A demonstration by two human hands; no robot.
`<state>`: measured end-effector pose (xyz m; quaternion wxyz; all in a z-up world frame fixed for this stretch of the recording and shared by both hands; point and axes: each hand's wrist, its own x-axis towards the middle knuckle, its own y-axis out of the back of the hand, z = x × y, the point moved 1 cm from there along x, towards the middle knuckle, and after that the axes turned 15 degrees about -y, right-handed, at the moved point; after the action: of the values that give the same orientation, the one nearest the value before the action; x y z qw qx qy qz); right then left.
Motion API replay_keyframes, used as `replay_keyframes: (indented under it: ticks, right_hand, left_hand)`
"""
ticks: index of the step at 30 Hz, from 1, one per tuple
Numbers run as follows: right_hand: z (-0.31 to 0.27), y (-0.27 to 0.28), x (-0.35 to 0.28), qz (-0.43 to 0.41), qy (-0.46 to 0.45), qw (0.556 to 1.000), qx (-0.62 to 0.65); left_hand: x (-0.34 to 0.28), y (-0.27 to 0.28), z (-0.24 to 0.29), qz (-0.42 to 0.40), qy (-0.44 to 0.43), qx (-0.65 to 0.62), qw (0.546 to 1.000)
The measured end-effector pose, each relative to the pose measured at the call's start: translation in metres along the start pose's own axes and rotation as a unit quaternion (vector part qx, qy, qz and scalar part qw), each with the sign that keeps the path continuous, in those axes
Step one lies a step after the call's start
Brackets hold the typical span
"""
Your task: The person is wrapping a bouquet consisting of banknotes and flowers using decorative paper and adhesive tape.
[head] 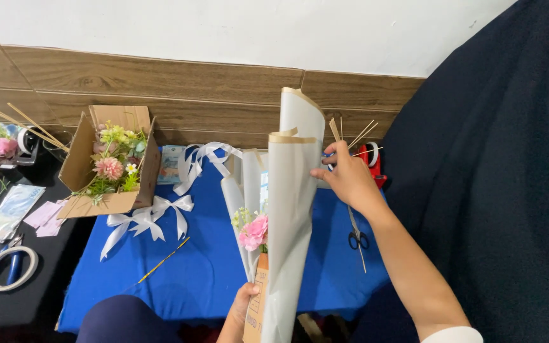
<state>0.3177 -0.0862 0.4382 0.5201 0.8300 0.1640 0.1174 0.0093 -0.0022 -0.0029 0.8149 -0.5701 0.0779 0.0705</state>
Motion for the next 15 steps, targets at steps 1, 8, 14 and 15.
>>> replay_keyframes:
  ticks: [1,8,14,15]
  right_hand:
    - [0.005,-0.004,0.002,0.032,-0.004,0.998,0.059]
    - [0.045,-0.060,0.001,-0.069,-0.149,0.836,0.524]
    - [0.047,-0.072,-0.010,-0.130,-0.201,0.657,0.715]
    - [0.057,-0.081,-0.004,-0.130,-0.203,0.656,0.715]
  left_hand:
    - [0.013,-0.009,0.013,0.006,-0.004,0.008,1.000]
    - [0.053,-0.109,0.089,0.044,-0.085,0.160,0.983]
    - [0.031,-0.178,0.113,0.058,-0.096,0.312,0.943]
    - [0.029,-0.183,0.116,0.059,-0.094,0.312,0.943]
